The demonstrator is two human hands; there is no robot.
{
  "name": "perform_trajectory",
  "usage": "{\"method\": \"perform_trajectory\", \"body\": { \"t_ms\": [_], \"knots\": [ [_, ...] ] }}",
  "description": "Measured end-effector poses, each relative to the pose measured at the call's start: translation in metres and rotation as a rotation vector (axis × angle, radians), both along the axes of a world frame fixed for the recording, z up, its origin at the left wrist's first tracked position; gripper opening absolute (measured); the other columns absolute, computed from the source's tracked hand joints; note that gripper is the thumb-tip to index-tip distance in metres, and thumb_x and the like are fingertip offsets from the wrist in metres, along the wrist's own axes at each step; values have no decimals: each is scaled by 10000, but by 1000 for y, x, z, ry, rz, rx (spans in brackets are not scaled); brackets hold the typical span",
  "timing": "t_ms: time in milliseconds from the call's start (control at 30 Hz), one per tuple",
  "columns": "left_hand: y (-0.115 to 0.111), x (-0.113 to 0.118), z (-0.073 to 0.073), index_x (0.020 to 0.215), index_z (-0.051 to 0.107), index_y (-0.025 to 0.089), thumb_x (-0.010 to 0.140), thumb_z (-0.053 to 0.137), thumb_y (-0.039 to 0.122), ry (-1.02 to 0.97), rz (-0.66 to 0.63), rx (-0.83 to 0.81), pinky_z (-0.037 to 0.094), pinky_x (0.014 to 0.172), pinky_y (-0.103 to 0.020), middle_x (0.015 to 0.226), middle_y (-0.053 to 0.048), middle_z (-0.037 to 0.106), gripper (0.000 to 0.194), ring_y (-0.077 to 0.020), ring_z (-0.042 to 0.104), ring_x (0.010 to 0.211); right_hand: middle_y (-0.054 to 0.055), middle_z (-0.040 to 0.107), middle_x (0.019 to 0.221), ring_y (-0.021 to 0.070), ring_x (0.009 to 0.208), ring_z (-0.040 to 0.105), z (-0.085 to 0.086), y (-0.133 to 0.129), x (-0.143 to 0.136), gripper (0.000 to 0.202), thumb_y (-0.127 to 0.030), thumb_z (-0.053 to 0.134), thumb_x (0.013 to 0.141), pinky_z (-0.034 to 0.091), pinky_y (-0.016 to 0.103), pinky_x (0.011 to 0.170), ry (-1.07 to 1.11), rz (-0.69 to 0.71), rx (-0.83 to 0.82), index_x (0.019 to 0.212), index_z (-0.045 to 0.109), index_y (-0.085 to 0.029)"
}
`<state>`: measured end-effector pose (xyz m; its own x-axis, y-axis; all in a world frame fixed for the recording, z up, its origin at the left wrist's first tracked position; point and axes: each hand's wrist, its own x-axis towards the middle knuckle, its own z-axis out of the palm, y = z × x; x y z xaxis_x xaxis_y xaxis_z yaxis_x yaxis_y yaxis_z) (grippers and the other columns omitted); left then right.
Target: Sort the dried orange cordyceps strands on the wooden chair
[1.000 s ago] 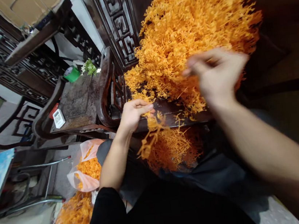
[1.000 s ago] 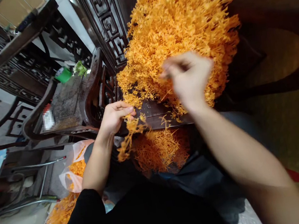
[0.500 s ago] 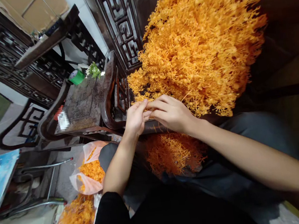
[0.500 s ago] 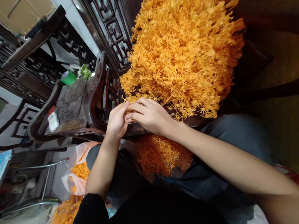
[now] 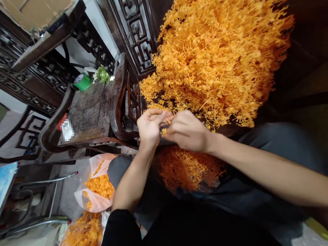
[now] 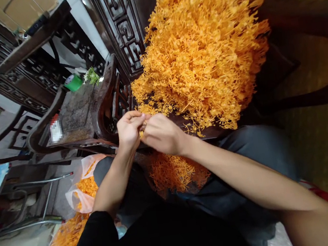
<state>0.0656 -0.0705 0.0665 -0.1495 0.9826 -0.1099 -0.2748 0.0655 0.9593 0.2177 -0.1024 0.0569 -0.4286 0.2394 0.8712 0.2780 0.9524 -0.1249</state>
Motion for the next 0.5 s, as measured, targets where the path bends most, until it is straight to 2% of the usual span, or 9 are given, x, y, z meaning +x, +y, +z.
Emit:
{"method": "perform_trajectory", "body": {
  "t_ms": [67,133,200,267,367,433,500],
  "knots": [
    [8,-5,1,867,551,181,750,843,304,-3,143,66,569,700,-251,849,-37,767,338,-157,760,761,-3,689,711,170,732,581,9,-21,-5,226,-186,668,941,507,368,729,-1,190,137,733,703,-267],
    [12,-12,5,928,543,199,807,799,339,6,166,88,585,775,-283,944,-43,772,315,-173,771,880,8,752,839,175,806,636,17,-34,-5,144,-189,681,937,554,377,820,-32,297,175,833,745,-266],
    [11,-17,8,1010,566,210,812,797,366,15,83,100,591,837,-313,1023,-53,762,342,-186,761,973,24,776,922,185,850,674,25,-35,2,102,-204,688,946,575,384,849,-11,221,24,983,766,-259],
    [6,-20,9,1086,593,211,748,855,354,14,-25,121,591,879,-331,1088,-67,743,451,-197,743,1027,34,776,946,194,850,695,31,-24,17,143,-228,709,942,584,383,794,81,52,-208,1070,763,-266],
    [-1,-21,8,1169,597,225,619,949,296,28,-122,200,592,912,-339,1186,-80,697,657,-214,712,1107,51,756,971,226,874,708,39,-5,40,94,-271,751,913,586,414,780,274,-147,-474,1000,781,-289],
    [-5,-20,7,1202,582,245,591,973,295,54,-153,261,593,936,-353,1214,-75,669,727,-223,699,1143,57,741,970,252,909,708,43,3,51,37,-303,775,886,584,454,822,338,-187,-574,917,787,-288],
    [-7,-19,7,1221,570,260,609,973,317,81,-196,299,592,963,-370,1235,-75,651,735,-232,692,1172,62,740,1027,268,981,706,45,7,55,45,-310,807,849,577,472,875,330,-157,-651,859,782,-274]
  ]
}}
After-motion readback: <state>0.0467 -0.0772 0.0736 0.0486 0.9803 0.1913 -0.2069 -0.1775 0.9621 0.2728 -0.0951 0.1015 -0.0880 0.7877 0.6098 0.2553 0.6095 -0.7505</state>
